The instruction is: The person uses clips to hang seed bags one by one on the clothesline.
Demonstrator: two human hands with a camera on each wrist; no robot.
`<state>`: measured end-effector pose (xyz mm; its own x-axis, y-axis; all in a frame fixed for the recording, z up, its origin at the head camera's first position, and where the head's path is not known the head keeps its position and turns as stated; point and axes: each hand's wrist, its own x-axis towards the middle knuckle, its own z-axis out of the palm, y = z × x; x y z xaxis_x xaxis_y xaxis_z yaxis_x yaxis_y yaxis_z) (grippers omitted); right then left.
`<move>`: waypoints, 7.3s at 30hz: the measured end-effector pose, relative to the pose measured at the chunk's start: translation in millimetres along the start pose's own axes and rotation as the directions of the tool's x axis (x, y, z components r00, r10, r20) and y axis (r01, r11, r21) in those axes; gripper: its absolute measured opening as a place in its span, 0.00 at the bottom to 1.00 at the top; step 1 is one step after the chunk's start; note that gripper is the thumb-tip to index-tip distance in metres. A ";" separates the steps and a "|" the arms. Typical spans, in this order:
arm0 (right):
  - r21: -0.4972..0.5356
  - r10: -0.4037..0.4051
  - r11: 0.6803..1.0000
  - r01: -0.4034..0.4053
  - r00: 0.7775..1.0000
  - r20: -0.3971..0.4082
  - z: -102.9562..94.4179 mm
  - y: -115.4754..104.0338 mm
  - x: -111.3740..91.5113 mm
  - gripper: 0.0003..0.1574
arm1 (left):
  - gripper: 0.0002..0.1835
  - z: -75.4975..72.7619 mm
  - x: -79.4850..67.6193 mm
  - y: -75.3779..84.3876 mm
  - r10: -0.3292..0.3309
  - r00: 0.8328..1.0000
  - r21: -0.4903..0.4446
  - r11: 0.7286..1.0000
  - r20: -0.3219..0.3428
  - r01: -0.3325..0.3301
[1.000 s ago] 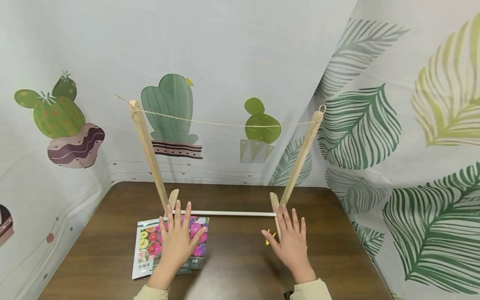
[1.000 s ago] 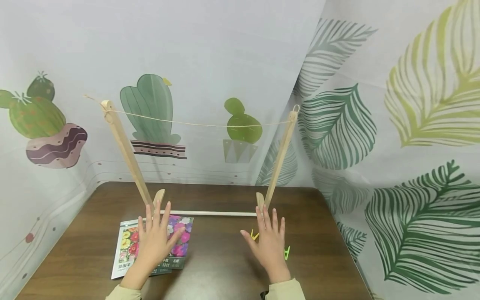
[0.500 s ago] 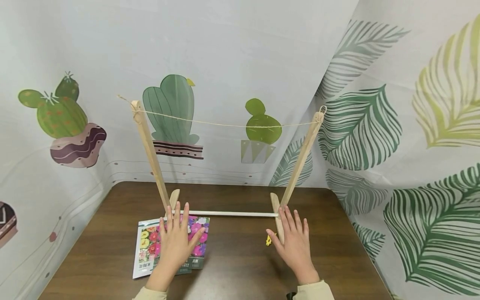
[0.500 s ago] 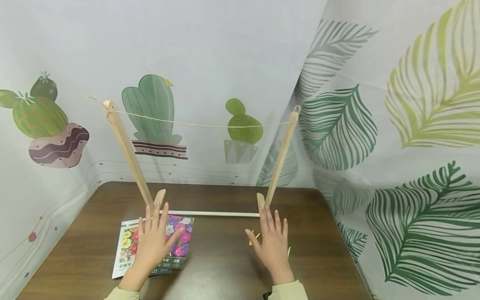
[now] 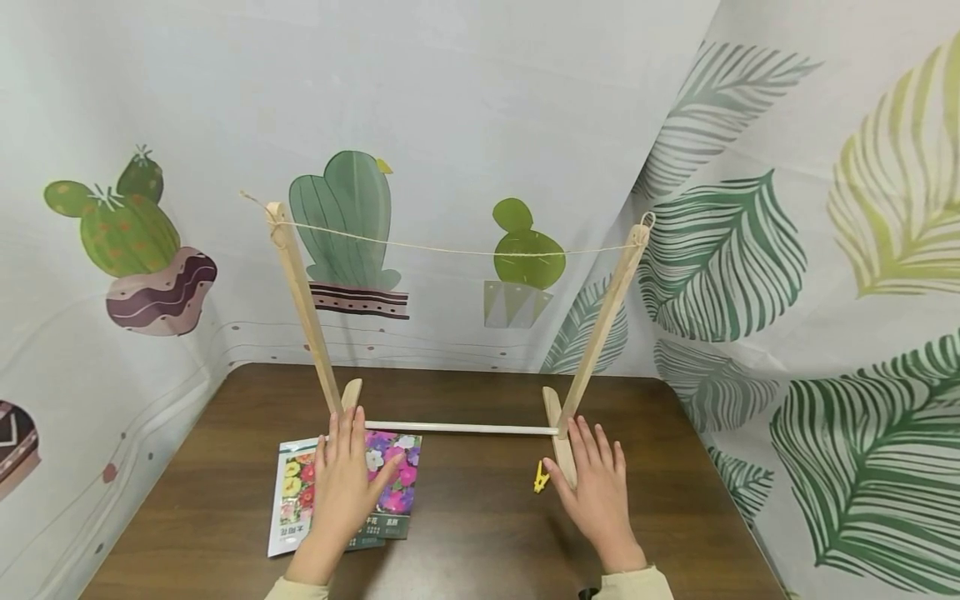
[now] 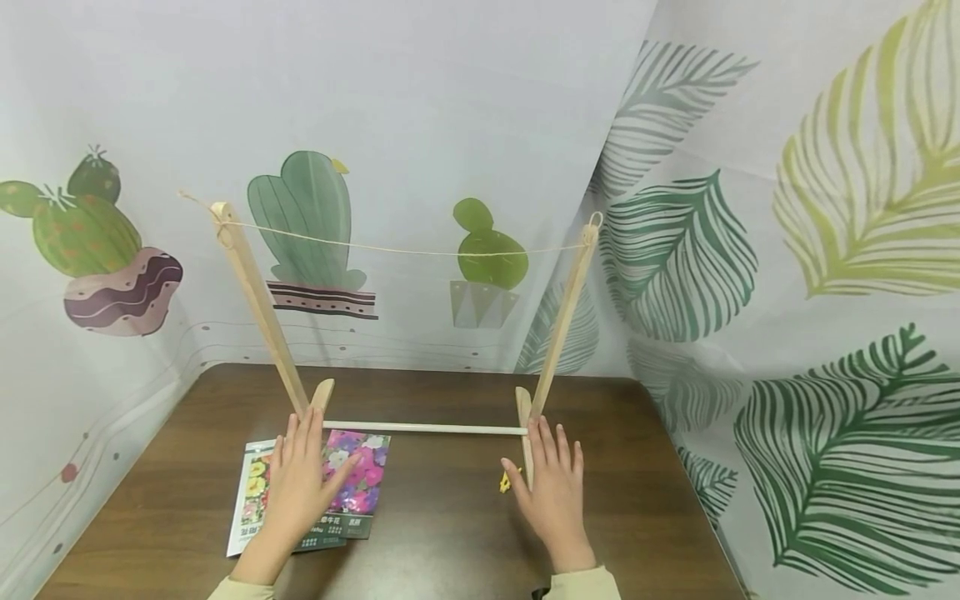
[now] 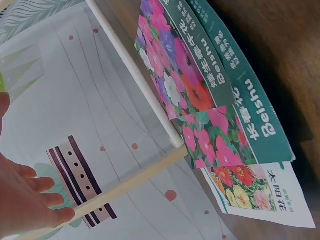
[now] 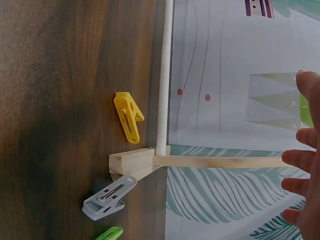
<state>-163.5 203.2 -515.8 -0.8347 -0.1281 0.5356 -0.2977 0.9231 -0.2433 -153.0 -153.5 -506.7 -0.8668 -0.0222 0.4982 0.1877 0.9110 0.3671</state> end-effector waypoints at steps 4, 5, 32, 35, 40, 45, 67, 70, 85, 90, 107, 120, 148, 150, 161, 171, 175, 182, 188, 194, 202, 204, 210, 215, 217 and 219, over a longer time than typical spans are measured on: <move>0.009 -0.002 1.000 0.002 1.000 -0.020 -0.5 2.2 -1.9 0.45 | 0.53 -0.6 -3.5 -3.1 -0.012 1.000 -0.015 1.000 0.006 0.012; 0.012 -0.002 1.000 0.002 1.000 -0.027 -0.8 2.8 -2.5 0.45 | 0.53 -0.8 -4.2 -3.7 -0.014 1.000 -0.019 1.000 0.006 0.014; 0.024 0.048 0.999 -0.047 0.997 -0.057 -6.5 22.6 -14.8 0.42 | 0.53 8.5 -17.9 -24.1 0.012 0.990 -0.014 1.000 -0.143 -0.015; 0.020 0.050 0.999 -0.049 0.997 -0.058 -6.6 24.3 -15.8 0.41 | 0.52 9.1 -20.2 -25.7 0.003 0.989 -0.011 1.000 -0.147 -0.005; 0.019 0.059 0.998 -0.058 0.996 -0.060 -7.2 27.6 -17.4 0.40 | 0.52 9.3 -22.1 -26.9 -0.013 0.992 0.005 1.000 -0.122 0.014; 0.026 0.076 0.997 -0.075 0.996 -0.049 -7.9 31.8 -19.7 0.40 | 0.53 10.8 -23.4 -28.0 -0.047 0.995 0.014 0.999 -0.084 0.048; 0.017 0.180 0.983 -0.180 0.983 0.034 -2.1 51.7 -35.0 0.38 | 0.47 20.8 -31.5 -41.2 -0.130 0.991 0.005 0.991 0.033 0.130; 0.027 0.209 0.977 -0.211 0.976 0.067 -1.1 55.5 -37.7 0.37 | 0.47 20.0 -32.4 -41.5 -0.150 0.986 0.021 0.989 0.078 0.149; 0.019 0.248 0.968 -0.251 0.964 0.095 4.4 76.7 -43.1 0.30 | 0.42 24.6 -36.2 -48.2 -0.191 0.973 0.046 0.981 0.127 0.186; -0.016 0.288 0.957 -0.291 0.935 0.205 9.2 83.9 -46.8 0.33 | 0.42 27.0 -37.9 -50.1 -0.199 0.970 0.053 0.980 0.141 0.193; -0.074 0.334 0.942 -0.327 0.894 0.298 19.5 90.5 -53.8 0.31 | 0.41 38.1 -38.8 -48.9 -0.149 0.981 0.063 0.988 0.121 0.142; -0.062 0.324 0.946 -0.319 0.905 0.276 24.8 90.5 -47.1 0.17 | 0.42 39.3 -34.7 -44.0 -0.163 0.976 0.103 0.984 0.146 0.149; -0.092 0.363 0.931 -0.352 0.883 0.298 24.9 85.2 -39.7 0.18 | 0.35 49.1 -30.8 -30.2 -0.247 0.943 0.130 0.966 0.223 0.222; -0.091 0.368 0.929 -0.358 0.877 0.309 22.9 84.4 -38.7 0.19 | 0.39 49.9 -29.6 -27.0 -0.295 0.927 0.135 0.953 0.231 0.270; -0.103 0.413 0.909 -0.404 0.838 0.356 19.1 84.2 -35.0 0.19 | 0.50 50.7 -23.1 -23.4 -0.443 0.849 0.137 0.896 0.289 0.422; -0.082 0.380 0.922 -0.378 0.846 0.373 18.9 86.9 -33.4 0.16 | 0.45 46.7 -26.2 -27.9 -0.340 0.920 0.057 0.940 0.195 0.335; -0.070 0.362 0.929 -0.362 0.858 0.364 16.3 86.3 -33.3 0.16 | 0.42 45.4 -27.8 -30.4 -0.332 0.926 -0.021 0.940 0.178 0.341; -0.053 0.336 0.939 -0.339 0.874 0.352 12.1 86.8 -30.0 0.13 | 0.39 42.3 -27.1 -35.2 -0.322 0.932 -0.042 0.942 0.168 0.334; -0.055 0.323 0.944 -0.325 0.879 0.352 6.9 85.0 -23.4 0.14 | 0.33 37.1 -23.2 -34.3 -0.369 0.911 -0.117 0.912 0.186 0.393; -0.047 0.301 0.952 -0.302 0.897 0.323 -0.9 82.1 -14.0 0.12 | 0.30 33.7 -21.1 -36.1 -0.387 0.901 -0.216 0.879 0.194 0.424; -0.039 0.290 0.955 -0.295 0.893 0.344 -9.5 80.7 -3.3 0.11 | 0.25 31.3 -20.0 -39.4 -0.382 0.911 -0.231 0.882 0.158 0.410; -0.035 0.287 0.955 -0.294 0.891 0.353 -11.6 80.5 -1.2 0.11 | 0.22 30.7 -19.3 -39.5 -0.377 0.916 -0.240 0.884 0.140 0.401; -0.023 0.277 0.957 -0.288 0.893 0.354 -16.4 79.6 3.9 0.13 | 0.15 28.4 -17.6 -39.0 -0.383 0.917 -0.264 0.878 0.113 0.400; -0.015 0.259 0.962 -0.271 0.901 0.348 -20.4 75.7 8.5 0.12 | 0.09 25.2 -16.0 -39.2 -0.396 0.915 -0.262 0.877 0.079 0.402; -0.008 0.250 0.965 -0.263 0.906 0.341 -22.7 72.9 10.6 0.10 | 0.07 23.7 -14.9 -39.3 -0.399 0.914 -0.260 0.878 0.070 0.403; -0.002 0.239 0.967 -0.253 0.912 0.334 -25.1 70.1 13.0 0.11 | 0.07 22.1 -13.6 -39.1 -0.400 0.914 -0.264 0.877 0.063 0.402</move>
<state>-183.5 275.3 -505.6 -0.9870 -0.0168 0.1599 -0.0755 0.9263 -0.3691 -158.8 -179.7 -545.2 -0.8968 -0.3588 0.2588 -0.0620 0.6811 0.7296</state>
